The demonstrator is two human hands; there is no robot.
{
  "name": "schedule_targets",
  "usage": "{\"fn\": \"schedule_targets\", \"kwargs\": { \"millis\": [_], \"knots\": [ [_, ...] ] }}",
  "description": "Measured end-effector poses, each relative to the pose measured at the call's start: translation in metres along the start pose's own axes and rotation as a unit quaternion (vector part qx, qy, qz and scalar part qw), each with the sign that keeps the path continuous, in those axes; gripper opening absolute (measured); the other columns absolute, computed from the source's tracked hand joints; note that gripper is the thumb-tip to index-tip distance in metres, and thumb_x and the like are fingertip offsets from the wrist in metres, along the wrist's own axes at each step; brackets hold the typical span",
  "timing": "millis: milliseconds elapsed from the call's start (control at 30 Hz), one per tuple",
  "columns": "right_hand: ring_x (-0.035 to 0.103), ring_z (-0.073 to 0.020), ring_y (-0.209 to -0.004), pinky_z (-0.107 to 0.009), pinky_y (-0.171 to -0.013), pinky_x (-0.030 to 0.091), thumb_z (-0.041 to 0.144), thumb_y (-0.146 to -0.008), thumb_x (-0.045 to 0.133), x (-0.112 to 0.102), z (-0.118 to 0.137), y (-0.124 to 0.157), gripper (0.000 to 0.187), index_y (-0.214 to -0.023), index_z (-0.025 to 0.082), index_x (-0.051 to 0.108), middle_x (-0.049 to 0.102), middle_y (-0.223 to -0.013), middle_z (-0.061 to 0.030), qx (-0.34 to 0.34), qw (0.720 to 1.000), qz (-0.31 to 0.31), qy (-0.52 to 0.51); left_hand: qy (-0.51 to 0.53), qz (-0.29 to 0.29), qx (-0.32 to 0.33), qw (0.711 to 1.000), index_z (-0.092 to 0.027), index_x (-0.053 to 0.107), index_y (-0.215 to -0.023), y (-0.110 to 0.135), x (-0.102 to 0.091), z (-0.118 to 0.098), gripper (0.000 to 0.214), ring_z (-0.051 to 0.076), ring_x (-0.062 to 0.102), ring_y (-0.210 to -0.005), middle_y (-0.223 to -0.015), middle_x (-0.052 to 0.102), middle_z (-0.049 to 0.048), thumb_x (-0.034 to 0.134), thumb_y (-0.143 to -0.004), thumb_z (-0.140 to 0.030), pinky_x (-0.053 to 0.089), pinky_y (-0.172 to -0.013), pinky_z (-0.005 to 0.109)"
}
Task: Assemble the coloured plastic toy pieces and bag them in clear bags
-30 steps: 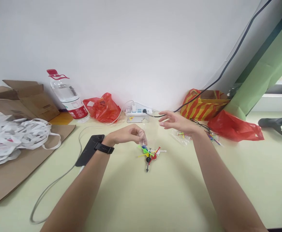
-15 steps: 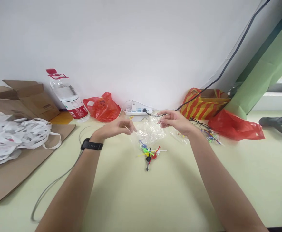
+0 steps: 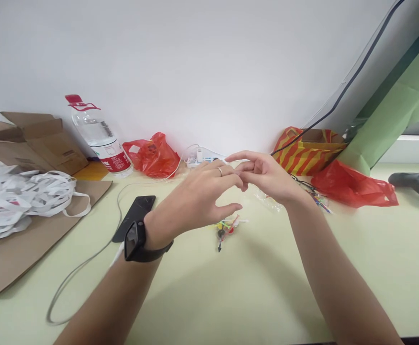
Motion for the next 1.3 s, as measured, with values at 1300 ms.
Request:
{"fn": "schedule_targets", "kwargs": {
  "millis": [1300],
  "knots": [
    [0.052, -0.0270, -0.135, -0.051, -0.116, 0.038, 0.036, -0.092, 0.074, 0.013, -0.061, 0.004, 0.083, -0.164, 0.034, 0.032, 0.059, -0.145, -0.0088, -0.030, 0.951, 0.299, -0.069, 0.014, 0.113, -0.041, 0.993, -0.026, 0.080, -0.097, 0.005, -0.006, 0.014, 0.020, 0.017, 0.072, -0.083, -0.095, 0.080, 0.0005, 0.064, -0.099, -0.037, 0.052, -0.075, 0.028]
  ]
}}
Point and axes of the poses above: each hand's wrist, its own y-axis away from the middle knuckle, its own x-axis out of the palm, z = x × y, the point moved 8 cm from there along -y, towards the middle knuckle
